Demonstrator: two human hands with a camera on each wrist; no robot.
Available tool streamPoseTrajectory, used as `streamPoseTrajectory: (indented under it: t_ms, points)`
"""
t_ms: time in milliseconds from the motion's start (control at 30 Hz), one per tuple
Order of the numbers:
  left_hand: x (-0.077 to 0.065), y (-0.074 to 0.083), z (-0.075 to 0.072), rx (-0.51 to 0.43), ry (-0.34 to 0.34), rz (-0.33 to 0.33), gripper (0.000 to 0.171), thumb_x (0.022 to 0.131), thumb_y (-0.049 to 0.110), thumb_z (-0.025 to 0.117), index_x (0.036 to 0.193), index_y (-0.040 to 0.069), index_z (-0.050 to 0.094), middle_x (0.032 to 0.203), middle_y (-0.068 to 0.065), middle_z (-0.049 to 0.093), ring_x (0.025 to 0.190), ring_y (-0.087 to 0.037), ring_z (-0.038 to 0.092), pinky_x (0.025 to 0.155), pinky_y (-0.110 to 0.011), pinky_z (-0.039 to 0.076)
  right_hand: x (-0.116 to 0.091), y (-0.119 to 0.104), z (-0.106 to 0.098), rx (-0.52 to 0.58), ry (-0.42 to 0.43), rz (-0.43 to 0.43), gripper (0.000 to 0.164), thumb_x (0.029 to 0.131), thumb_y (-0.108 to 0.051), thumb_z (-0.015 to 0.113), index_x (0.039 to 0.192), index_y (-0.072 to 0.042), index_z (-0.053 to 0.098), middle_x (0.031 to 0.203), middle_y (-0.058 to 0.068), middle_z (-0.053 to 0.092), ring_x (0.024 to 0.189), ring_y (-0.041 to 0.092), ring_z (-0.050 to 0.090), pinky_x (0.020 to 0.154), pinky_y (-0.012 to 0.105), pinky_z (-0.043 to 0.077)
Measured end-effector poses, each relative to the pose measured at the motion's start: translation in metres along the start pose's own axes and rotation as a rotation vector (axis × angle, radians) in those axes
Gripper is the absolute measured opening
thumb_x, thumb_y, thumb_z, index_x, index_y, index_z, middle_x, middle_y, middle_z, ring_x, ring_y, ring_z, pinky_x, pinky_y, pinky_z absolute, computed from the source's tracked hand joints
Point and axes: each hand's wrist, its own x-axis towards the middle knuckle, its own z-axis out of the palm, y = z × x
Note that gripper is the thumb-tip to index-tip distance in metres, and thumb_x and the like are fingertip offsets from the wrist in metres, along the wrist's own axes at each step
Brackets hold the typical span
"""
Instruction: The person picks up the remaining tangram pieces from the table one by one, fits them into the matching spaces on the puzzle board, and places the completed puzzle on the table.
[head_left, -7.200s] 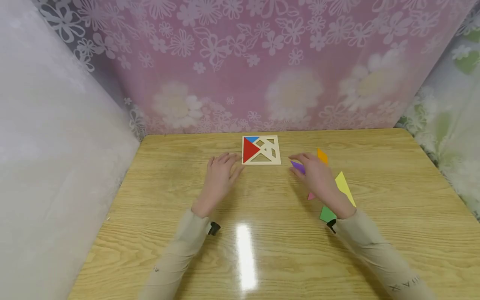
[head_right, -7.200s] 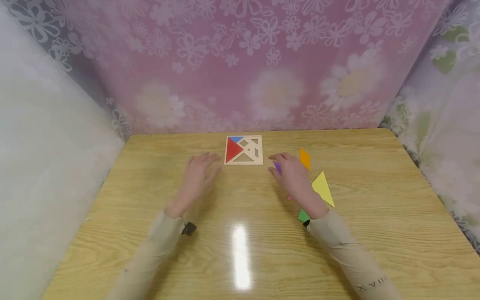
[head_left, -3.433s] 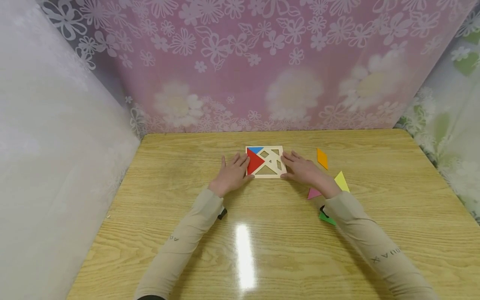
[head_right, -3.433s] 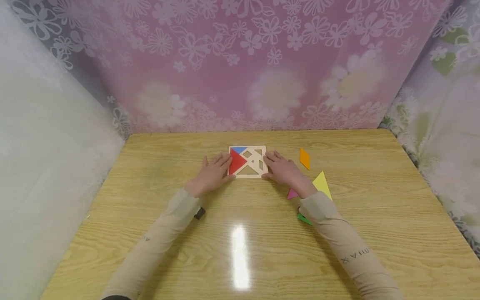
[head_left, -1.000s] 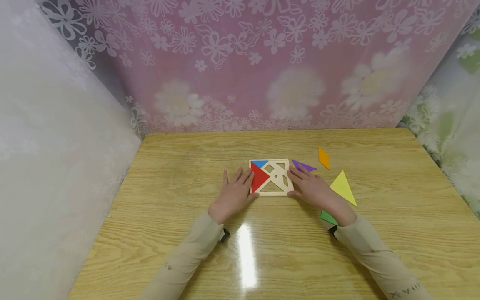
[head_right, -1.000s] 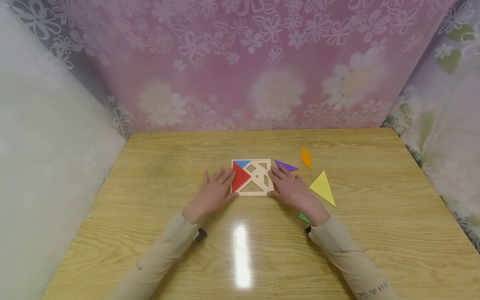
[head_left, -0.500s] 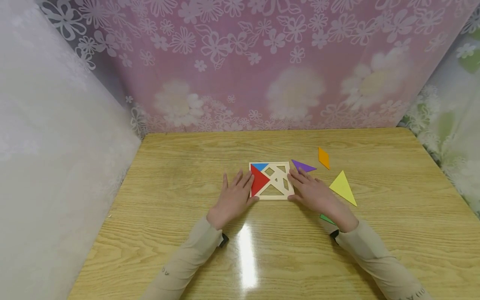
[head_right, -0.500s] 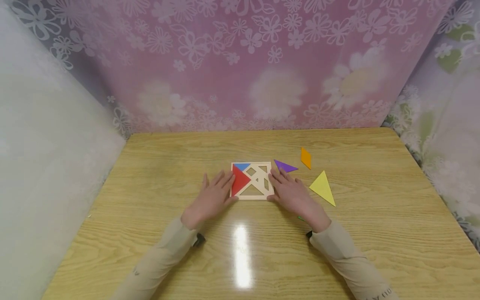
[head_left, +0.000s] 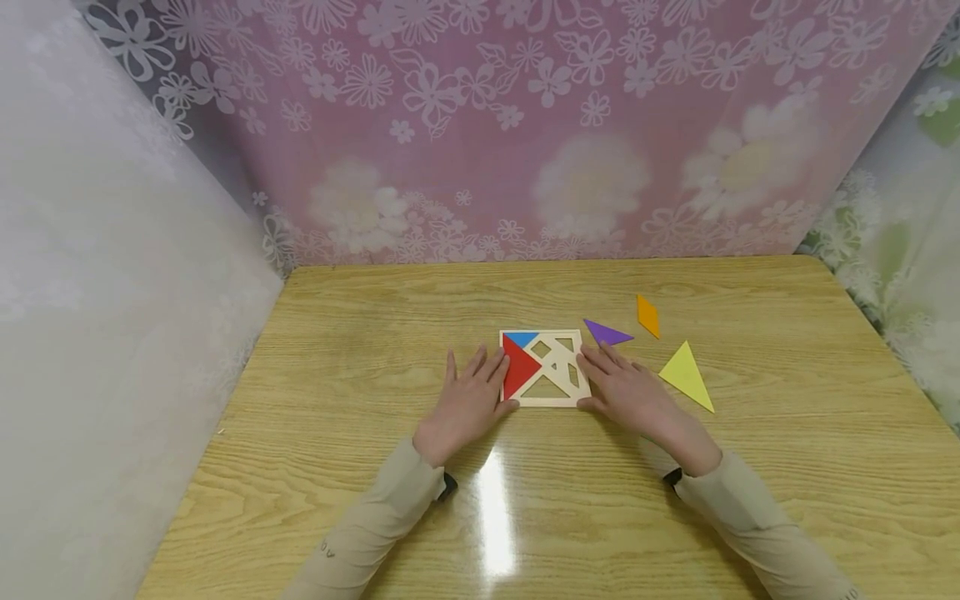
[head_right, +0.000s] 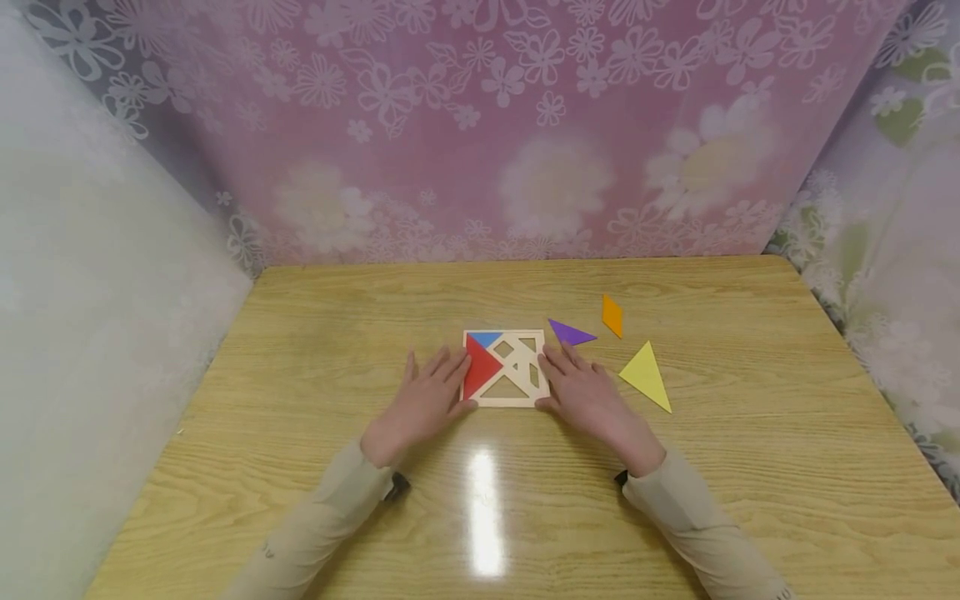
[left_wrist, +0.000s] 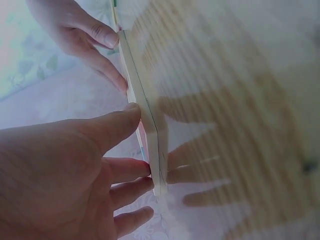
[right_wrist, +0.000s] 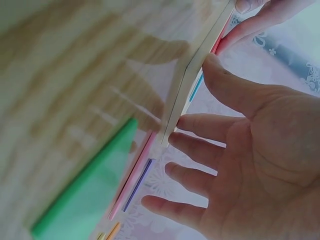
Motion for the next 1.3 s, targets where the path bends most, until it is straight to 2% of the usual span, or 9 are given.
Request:
streamPoseTrajectory:
  t_ms: [467,933,1300]
  points:
    - [-0.010,0.005,-0.002,0.004,0.037,0.010,0.067,0.091,0.050,0.047,0.144,0.010,0.033,0.150,-0.004,0.029,0.139,-0.028,0.022,0.106,-0.062,0.012,-0.009,-0.007,0.003,-0.007,0.014,0.007,0.066,0.087,-0.039,0.059,0.139,-0.004,0.039,0.146,0.014,0.033,0.135,0.038,0.024,0.097,0.060,0.032]
    - [-0.021,0.008,0.003,-0.009,0.033,0.015,0.067,0.091,0.050,0.047,0.144,0.012,0.031,0.150,-0.002,0.027,0.139,-0.027,0.021,0.107,-0.061,0.011,-0.021,-0.013,0.002,0.001,0.032,-0.003,0.067,0.086,-0.038,0.061,0.139,-0.004,0.040,0.145,0.013,0.035,0.135,0.038,0.025,0.097,0.062,0.031]
    - [-0.026,0.005,0.005,-0.006,0.069,0.048,0.066,0.089,0.050,0.050,0.142,0.011,0.037,0.148,-0.004,0.033,0.137,-0.026,0.026,0.106,-0.060,0.016,-0.026,-0.016,0.003,-0.030,0.063,-0.025,0.067,0.084,-0.039,0.063,0.137,-0.004,0.042,0.144,0.012,0.038,0.134,0.037,0.028,0.095,0.059,0.035]
